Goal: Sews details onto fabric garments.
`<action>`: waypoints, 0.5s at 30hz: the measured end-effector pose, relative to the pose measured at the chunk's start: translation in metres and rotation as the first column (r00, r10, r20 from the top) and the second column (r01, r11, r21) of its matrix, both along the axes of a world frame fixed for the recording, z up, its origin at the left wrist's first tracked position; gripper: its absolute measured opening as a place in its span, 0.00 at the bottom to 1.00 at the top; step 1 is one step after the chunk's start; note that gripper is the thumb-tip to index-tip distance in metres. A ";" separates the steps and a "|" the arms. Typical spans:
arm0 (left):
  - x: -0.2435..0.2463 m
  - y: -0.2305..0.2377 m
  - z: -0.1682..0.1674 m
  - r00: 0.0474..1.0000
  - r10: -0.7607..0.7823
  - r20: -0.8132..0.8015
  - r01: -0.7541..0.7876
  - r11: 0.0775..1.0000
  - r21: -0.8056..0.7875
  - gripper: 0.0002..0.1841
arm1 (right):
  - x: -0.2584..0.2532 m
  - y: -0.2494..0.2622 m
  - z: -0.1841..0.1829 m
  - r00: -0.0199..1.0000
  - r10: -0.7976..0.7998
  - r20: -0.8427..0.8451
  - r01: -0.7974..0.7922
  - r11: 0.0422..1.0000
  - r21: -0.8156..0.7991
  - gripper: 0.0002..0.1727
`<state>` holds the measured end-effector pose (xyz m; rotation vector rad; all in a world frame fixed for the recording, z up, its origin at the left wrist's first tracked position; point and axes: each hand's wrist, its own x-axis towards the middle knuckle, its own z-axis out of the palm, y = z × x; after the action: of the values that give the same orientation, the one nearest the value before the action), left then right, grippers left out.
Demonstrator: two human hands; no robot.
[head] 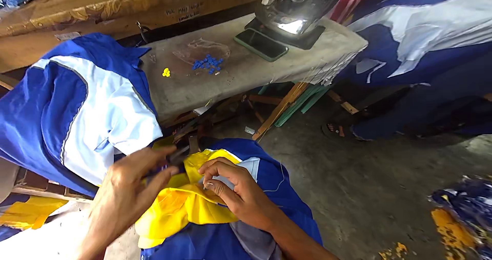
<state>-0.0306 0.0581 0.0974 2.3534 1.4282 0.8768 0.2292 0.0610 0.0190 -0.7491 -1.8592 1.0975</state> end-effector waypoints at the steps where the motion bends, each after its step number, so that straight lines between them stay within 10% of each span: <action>1: 0.004 0.022 0.004 0.999 0.033 -0.031 -0.031 0.998 0.046 0.21 | 0.001 0.002 0.001 1.000 -0.012 -0.020 0.012 1.000 -0.010 0.10; 8: 0.029 0.163 -0.011 0.962 0.153 -0.228 -0.113 0.978 0.177 0.14 | 0.011 0.009 -0.001 0.966 -0.027 -0.258 -0.014 0.988 -0.156 0.09; 15: 0.047 0.065 -0.010 0.977 -0.113 0.182 0.084 0.983 0.160 0.14 | 0.007 0.012 0.012 0.801 -0.067 -0.594 -0.234 0.879 -0.415 0.09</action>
<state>0.0162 0.1234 0.0877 2.3488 1.1972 1.1852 0.2363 0.0732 0.0308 -0.4892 -1.0982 1.6577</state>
